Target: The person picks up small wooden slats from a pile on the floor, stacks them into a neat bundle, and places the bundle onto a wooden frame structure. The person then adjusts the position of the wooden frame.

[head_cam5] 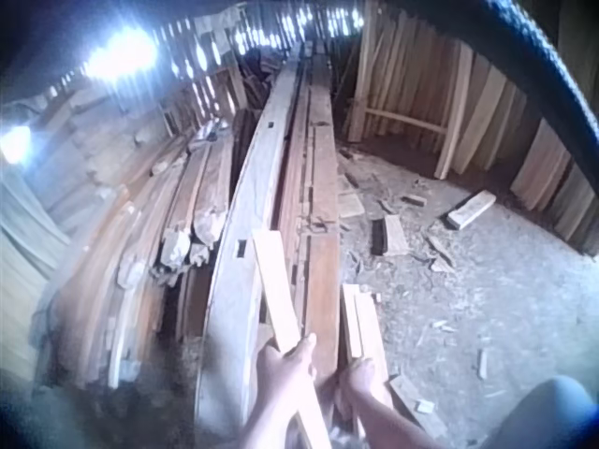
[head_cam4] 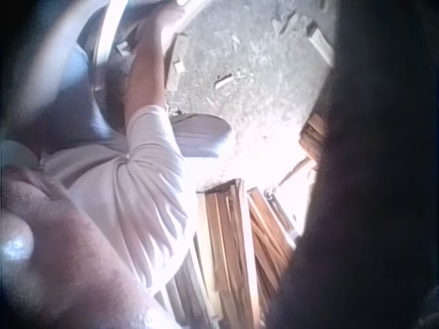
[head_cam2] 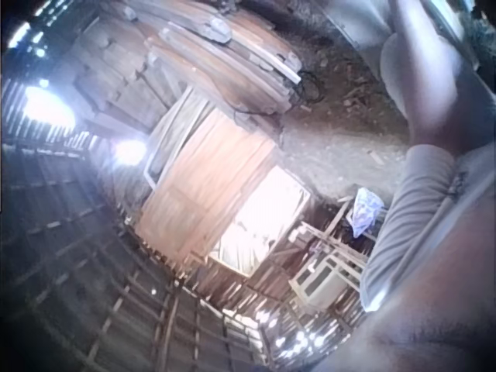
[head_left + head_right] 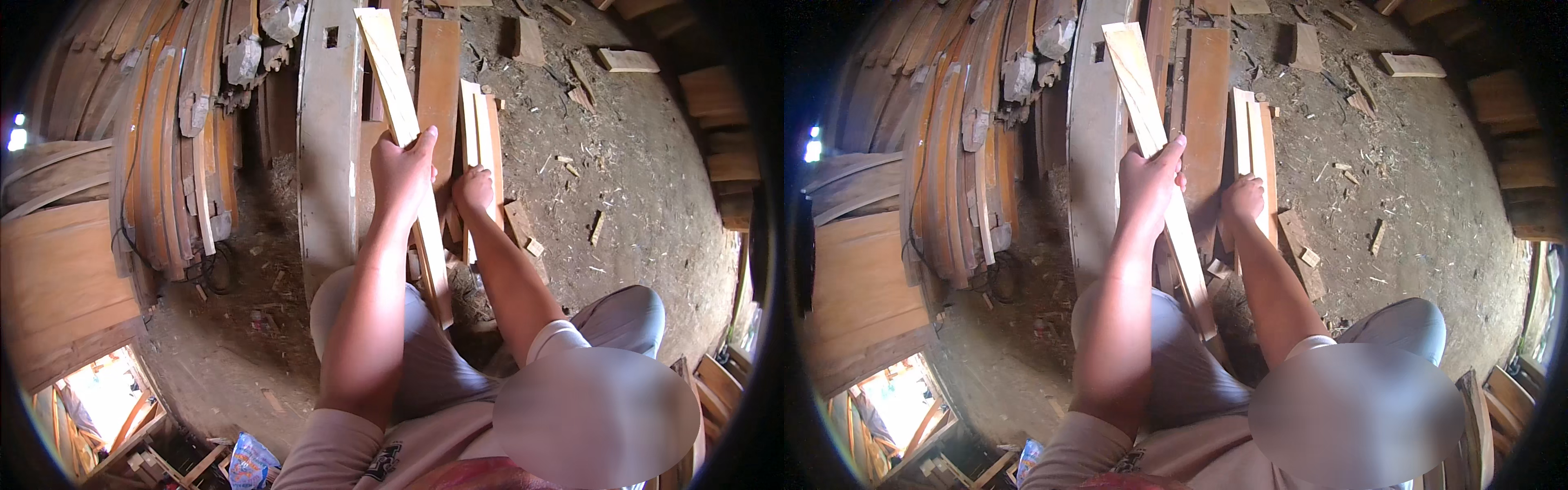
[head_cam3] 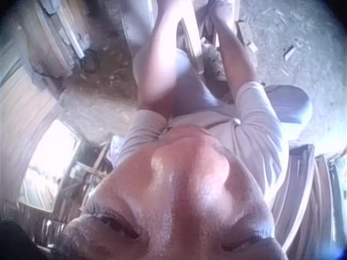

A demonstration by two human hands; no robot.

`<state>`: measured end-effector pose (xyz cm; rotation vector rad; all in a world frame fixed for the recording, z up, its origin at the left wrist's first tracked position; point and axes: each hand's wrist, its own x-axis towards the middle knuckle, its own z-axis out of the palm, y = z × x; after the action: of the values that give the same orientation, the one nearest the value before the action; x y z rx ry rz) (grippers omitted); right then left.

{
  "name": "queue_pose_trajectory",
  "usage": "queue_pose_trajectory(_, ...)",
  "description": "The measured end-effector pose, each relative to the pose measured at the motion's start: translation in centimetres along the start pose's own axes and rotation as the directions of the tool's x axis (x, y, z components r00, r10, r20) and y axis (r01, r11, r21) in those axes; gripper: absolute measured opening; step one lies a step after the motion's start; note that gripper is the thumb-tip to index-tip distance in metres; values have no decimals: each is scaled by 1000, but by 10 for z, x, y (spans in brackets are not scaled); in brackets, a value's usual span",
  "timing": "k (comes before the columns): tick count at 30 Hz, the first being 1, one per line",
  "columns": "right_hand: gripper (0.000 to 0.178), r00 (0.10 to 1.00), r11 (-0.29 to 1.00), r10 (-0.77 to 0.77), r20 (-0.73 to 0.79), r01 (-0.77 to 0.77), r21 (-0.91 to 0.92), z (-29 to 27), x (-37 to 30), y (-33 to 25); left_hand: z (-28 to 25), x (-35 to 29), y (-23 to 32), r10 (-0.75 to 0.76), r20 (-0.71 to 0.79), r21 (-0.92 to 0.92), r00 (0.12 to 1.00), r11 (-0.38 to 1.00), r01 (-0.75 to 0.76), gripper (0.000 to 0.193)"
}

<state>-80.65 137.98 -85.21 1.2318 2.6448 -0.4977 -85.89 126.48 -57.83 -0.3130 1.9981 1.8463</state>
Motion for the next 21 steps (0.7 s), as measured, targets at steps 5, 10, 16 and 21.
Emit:
queue_pose_trajectory(5, 33, 992, 993, -114, -52, 114, -12, 3, -17, 9, 7, 0, -1, 16, 14, -41, 1000, 999, -15, 25)
queue_pose_trajectory(10, 34, 977, 955, -209, -38, 196, -221, 10, -12, 17, 12, 2, -7, 29, 38, -23, 999, 999, -28, 25)
queue_pose_trajectory(16, 29, 984, 954, -180, -8, 173, -246, 14, -6, 8, 14, -3, -3, 41, 56, -18, 998, 999, -40, 24)
queue_pose_trajectory(21, 42, 995, 984, 12, 100, 6, -178, 7, 3, -5, 18, -5, -2, 12, 68, -5, 998, 1000, -12, 25)
